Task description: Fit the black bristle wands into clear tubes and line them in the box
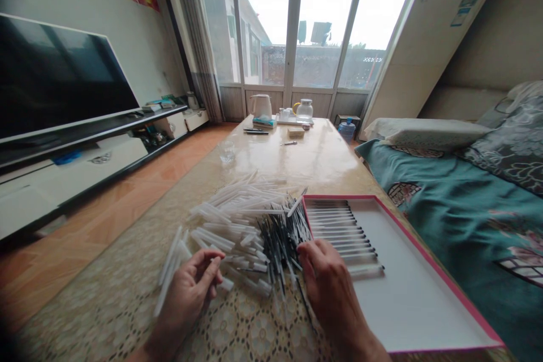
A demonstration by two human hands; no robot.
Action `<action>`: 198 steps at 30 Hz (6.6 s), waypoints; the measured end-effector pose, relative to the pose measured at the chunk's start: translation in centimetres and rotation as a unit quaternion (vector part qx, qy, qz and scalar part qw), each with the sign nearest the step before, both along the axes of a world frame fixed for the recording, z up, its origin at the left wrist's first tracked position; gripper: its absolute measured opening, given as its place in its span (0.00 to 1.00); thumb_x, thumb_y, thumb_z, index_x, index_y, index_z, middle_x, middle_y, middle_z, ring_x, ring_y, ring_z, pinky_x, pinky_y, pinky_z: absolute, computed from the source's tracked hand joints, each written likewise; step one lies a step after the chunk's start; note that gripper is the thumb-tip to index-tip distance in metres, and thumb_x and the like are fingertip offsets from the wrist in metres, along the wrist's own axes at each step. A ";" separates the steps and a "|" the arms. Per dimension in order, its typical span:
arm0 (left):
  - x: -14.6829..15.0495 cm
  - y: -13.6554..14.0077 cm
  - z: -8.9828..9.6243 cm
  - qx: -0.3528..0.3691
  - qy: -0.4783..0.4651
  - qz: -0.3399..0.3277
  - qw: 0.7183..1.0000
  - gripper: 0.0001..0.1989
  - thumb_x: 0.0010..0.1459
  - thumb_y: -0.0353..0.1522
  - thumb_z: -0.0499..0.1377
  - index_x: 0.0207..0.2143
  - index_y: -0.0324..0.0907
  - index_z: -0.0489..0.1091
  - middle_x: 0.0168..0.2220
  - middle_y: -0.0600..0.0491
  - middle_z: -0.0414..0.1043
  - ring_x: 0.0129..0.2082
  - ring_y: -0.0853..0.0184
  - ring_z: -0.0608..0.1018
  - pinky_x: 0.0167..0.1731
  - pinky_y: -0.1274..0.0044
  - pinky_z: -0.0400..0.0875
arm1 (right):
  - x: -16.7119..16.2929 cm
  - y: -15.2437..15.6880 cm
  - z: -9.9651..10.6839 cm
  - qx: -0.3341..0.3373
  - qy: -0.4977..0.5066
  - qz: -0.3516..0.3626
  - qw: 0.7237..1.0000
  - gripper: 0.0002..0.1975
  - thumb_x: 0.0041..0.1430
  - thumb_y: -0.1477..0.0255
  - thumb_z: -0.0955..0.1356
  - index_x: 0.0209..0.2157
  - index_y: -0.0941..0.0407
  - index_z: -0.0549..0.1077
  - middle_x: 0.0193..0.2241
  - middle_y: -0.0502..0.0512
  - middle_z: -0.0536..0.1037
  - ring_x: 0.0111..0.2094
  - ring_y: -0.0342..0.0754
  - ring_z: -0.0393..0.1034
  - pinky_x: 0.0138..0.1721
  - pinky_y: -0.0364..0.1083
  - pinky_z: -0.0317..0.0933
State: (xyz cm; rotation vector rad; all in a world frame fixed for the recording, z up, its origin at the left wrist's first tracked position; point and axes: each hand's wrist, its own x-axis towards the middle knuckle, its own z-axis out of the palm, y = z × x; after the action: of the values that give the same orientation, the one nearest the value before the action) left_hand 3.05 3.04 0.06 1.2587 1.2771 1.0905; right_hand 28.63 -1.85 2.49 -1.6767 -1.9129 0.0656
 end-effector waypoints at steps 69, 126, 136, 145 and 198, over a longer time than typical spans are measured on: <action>-2.8 1.2 2.4 0.301 0.383 -0.116 0.866 0.08 0.57 0.25 0.54 0.37 0.45 0.69 0.35 0.52 0.78 0.39 0.59 0.77 0.43 0.65 0.64 | -3.9 -1.9 0.6 0.104 0.099 0.064 0.988 0.07 0.59 0.78 0.61 0.35 0.55 0.69 0.24 0.50 0.71 0.24 0.44 0.68 0.26 0.41 0.62; 1.7 -2.4 2.5 -0.348 -0.389 0.031 0.852 0.03 0.55 0.28 0.62 0.29 0.38 0.70 0.20 0.55 0.73 0.15 0.76 0.73 0.13 0.88 0.63 | -5.1 -0.8 -2.0 0.055 0.141 0.069 0.986 0.08 0.64 0.72 0.58 0.40 0.54 0.68 0.30 0.54 0.72 0.32 0.48 0.69 0.33 0.45 0.64; 2.0 -3.0 2.2 -0.292 -0.355 0.041 0.887 0.06 0.53 0.31 0.64 0.28 0.38 0.70 0.19 0.54 0.75 0.16 0.74 0.74 0.15 0.86 0.67 | -4.4 0.8 -2.9 -0.006 -0.047 -0.026 0.999 0.15 0.56 0.85 0.59 0.39 0.56 0.71 0.33 0.58 0.71 0.36 0.53 0.65 0.38 0.51 0.62; 1.7 -2.9 1.3 -0.270 -0.323 0.043 0.906 0.06 0.53 0.29 0.64 0.30 0.37 0.69 0.22 0.51 0.76 0.19 0.72 0.75 0.19 0.82 0.71 | -5.0 0.2 -2.7 0.054 0.118 0.023 0.991 0.10 0.61 0.80 0.60 0.39 0.55 0.69 0.34 0.56 0.75 0.36 0.50 0.71 0.36 0.46 0.65; 2.3 -2.9 1.4 -0.240 -0.319 -0.021 0.917 0.16 0.40 0.37 0.71 0.28 0.36 0.73 0.22 0.51 0.77 0.21 0.70 0.75 0.22 0.80 0.71 | -7.3 -1.3 -3.1 -0.136 0.277 0.092 0.947 0.19 0.67 0.61 0.55 0.26 0.55 0.62 0.18 0.48 0.70 0.17 0.40 0.65 0.20 0.37 0.55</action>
State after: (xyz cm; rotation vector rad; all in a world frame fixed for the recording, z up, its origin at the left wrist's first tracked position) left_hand 5.30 0.14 1.49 0.4901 0.9187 0.9620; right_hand 21.35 -3.18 -0.61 -1.4317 -1.6610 0.8205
